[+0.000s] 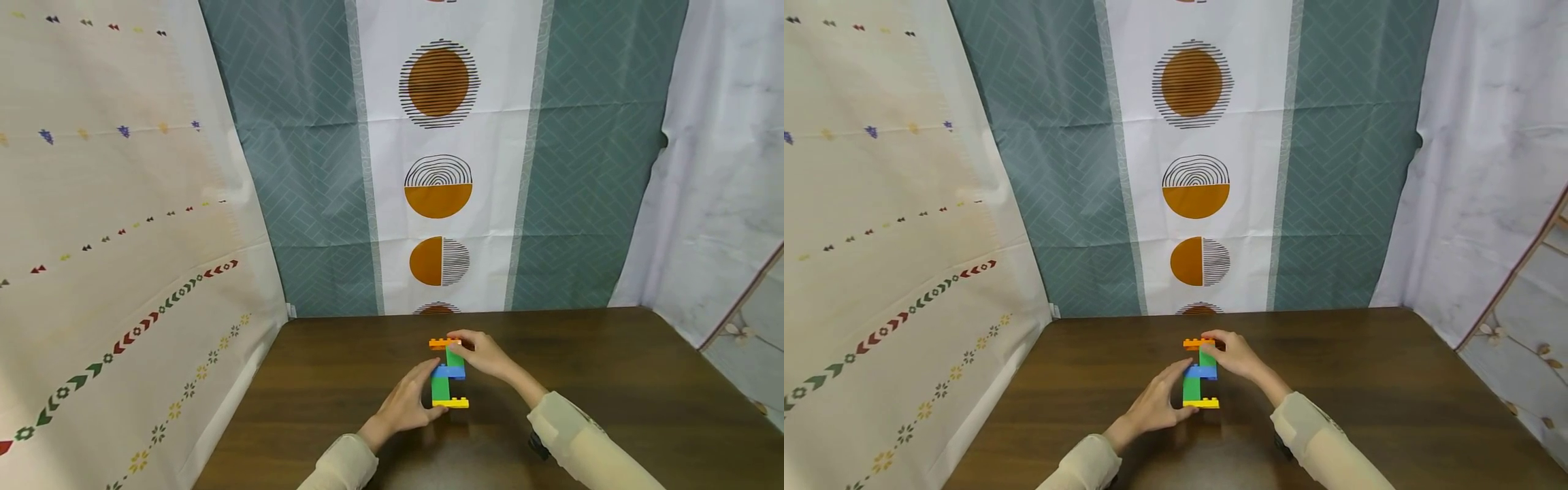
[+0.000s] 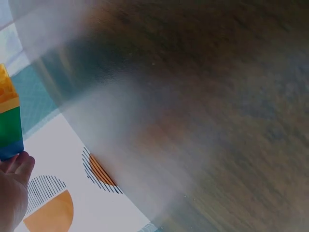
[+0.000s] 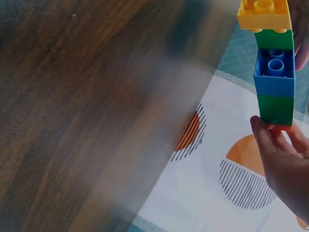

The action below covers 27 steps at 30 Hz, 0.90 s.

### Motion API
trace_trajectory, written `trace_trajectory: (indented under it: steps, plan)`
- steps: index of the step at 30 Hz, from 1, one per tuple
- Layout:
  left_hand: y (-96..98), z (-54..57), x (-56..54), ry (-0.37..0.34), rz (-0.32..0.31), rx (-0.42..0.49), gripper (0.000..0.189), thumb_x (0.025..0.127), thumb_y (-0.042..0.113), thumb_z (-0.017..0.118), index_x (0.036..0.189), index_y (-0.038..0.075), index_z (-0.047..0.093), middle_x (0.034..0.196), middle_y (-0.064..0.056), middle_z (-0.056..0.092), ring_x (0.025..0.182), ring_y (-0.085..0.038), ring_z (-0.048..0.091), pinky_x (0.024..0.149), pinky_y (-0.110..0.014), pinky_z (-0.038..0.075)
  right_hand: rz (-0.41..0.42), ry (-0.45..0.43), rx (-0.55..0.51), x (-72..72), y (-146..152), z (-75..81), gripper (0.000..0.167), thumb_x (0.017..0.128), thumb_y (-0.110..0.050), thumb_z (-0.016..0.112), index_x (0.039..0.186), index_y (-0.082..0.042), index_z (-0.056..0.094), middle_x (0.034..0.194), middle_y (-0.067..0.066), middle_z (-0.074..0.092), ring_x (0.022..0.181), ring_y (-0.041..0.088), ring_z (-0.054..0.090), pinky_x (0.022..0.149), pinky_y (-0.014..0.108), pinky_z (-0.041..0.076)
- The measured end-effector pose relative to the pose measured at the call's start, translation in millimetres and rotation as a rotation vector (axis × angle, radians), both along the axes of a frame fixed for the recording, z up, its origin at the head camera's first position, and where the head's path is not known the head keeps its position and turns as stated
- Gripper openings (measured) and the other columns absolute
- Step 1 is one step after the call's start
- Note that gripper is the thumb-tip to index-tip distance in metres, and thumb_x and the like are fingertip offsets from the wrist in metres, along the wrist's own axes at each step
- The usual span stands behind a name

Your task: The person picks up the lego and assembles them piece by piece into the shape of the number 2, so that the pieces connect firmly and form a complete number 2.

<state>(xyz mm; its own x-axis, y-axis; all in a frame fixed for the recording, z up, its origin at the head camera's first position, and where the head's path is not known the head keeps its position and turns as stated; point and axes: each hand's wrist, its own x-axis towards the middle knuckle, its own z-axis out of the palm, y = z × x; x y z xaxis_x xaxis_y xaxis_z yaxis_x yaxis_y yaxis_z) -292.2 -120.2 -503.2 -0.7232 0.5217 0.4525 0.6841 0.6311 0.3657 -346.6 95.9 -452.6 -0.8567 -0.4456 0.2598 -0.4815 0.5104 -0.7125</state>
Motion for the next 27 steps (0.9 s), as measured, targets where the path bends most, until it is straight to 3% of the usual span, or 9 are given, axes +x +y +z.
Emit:
trace_trajectory:
  steps: [4, 10, 16, 27]
  plan:
    - [-0.2, 1.5, -1.0, 0.008, -0.012, 0.017, 0.081, 0.075, 0.028, 0.081, 0.142, 0.001, 0.044, 0.14, -0.013, 0.055, 0.124, -0.026, 0.058, 0.103, -0.041, 0.049, 0.046, -0.022, -0.03, 1.6, 1.5, -1.8, 0.047, 0.096, -0.023, 0.06, 0.132, 0.008, 0.053, 0.127, 0.025, 0.061, 0.109, 0.033, 0.062, 0.092, 0.045, 0.053]
    - [1.1, 9.1, -4.5, -0.061, -0.048, 0.041, 0.075, 0.077, 0.027, 0.079, 0.139, 0.0, 0.047, 0.135, -0.01, 0.057, 0.119, -0.022, 0.061, 0.102, -0.038, 0.05, 0.098, -0.07, -0.024, 2.8, 5.2, -4.2, 0.057, 0.096, -0.025, 0.06, 0.139, 0.009, 0.044, 0.137, 0.031, 0.052, 0.121, 0.046, 0.055, 0.098, 0.055, 0.048]
    - [1.0, 14.2, -5.2, -0.07, -0.05, 0.043, 0.073, 0.077, 0.027, 0.078, 0.137, -0.001, 0.048, 0.133, -0.011, 0.058, 0.114, -0.023, 0.062, 0.099, -0.038, 0.052, 0.164, -0.114, -0.038, 3.3, 11.0, -7.8, 0.07, 0.095, -0.03, 0.063, 0.145, 0.009, 0.034, 0.143, 0.033, 0.044, 0.125, 0.05, 0.051, 0.1, 0.058, 0.045]
    - [1.0, 14.8, -4.3, -0.142, -0.062, 0.085, 0.074, 0.078, 0.027, 0.078, 0.139, 0.0, 0.046, 0.135, -0.012, 0.056, 0.116, -0.024, 0.06, 0.099, -0.037, 0.052, 0.233, -0.178, -0.003, 5.5, 19.9, -12.0, 0.101, 0.08, -0.035, 0.078, 0.151, 0.007, 0.02, 0.152, 0.034, 0.028, 0.132, 0.053, 0.04, 0.105, 0.062, 0.038]
